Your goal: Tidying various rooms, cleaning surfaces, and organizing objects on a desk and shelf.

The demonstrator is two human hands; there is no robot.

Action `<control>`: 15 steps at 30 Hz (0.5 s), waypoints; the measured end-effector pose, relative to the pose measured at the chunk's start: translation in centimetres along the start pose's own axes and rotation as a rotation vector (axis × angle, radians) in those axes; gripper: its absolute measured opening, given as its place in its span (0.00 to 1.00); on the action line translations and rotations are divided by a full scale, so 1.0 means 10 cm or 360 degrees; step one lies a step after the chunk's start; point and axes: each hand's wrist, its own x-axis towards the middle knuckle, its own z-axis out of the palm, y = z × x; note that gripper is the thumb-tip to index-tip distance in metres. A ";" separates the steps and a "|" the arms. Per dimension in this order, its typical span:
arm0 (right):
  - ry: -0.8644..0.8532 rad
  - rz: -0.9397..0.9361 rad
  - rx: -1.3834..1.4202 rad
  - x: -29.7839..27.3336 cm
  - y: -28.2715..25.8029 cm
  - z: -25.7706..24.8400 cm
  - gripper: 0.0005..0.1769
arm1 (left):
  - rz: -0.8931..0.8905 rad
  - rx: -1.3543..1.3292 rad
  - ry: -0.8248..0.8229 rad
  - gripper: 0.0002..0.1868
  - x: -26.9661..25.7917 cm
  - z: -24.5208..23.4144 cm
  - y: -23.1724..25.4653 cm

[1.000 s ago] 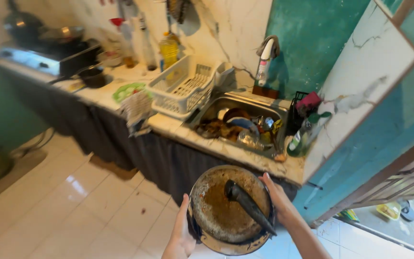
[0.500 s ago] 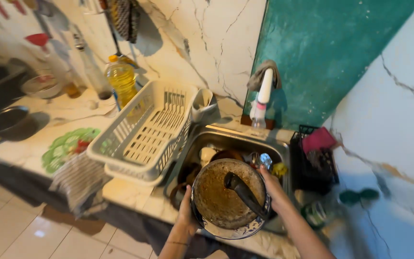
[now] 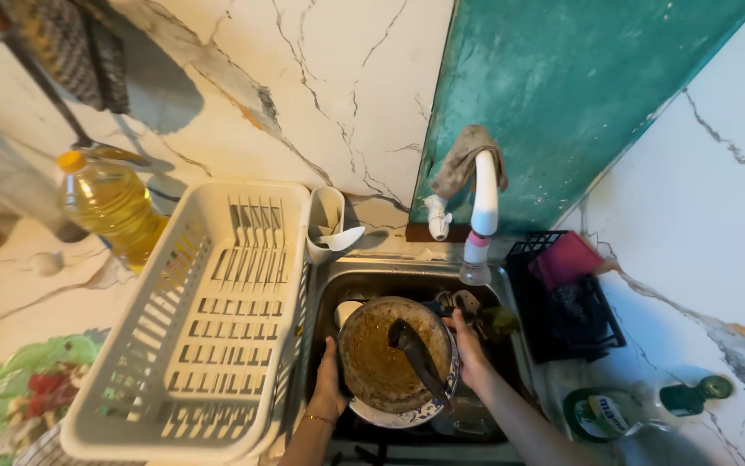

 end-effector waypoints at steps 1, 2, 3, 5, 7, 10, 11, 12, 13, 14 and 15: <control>-0.0016 -0.0004 0.0015 0.01 0.01 0.00 0.37 | -0.0030 -0.0003 0.0041 0.46 0.03 0.02 0.03; -0.0032 -0.0009 0.0031 0.02 0.02 -0.01 0.36 | -0.0059 -0.0006 0.0082 0.47 0.06 0.03 0.05; -0.0018 0.0002 0.0024 0.05 0.03 -0.04 0.36 | -0.0078 -0.0011 0.0084 0.47 0.18 0.01 0.03; 0.0021 0.0005 0.0025 0.11 0.04 -0.08 0.36 | 0.0077 0.0026 -0.0036 0.47 0.40 -0.03 0.01; 0.0083 0.0053 -0.0005 0.07 -0.02 -0.04 0.35 | 0.0056 0.0081 -0.0001 0.48 0.59 -0.03 -0.02; 0.0132 0.0116 -0.0028 0.10 -0.01 -0.09 0.35 | 0.0083 0.0189 0.0141 0.46 0.67 0.06 -0.03; 0.0114 0.0129 -0.0024 0.12 0.02 -0.13 0.34 | 0.0138 0.0239 0.0248 0.44 0.66 0.11 -0.03; 0.0126 0.0137 -0.0020 0.14 0.02 -0.14 0.34 | 0.0124 0.0245 0.0248 0.44 0.68 0.10 -0.05; 0.0098 0.0152 -0.0029 0.15 0.02 -0.15 0.35 | 0.0162 0.0191 0.0234 0.43 0.70 0.10 -0.07; 0.0071 0.0167 -0.0039 0.15 0.03 -0.17 0.35 | 0.0199 0.0136 0.0221 0.42 0.72 0.10 -0.09; 0.0082 0.0168 -0.0028 0.14 0.02 -0.16 0.35 | 0.0190 0.0148 0.0216 0.42 0.69 0.10 -0.09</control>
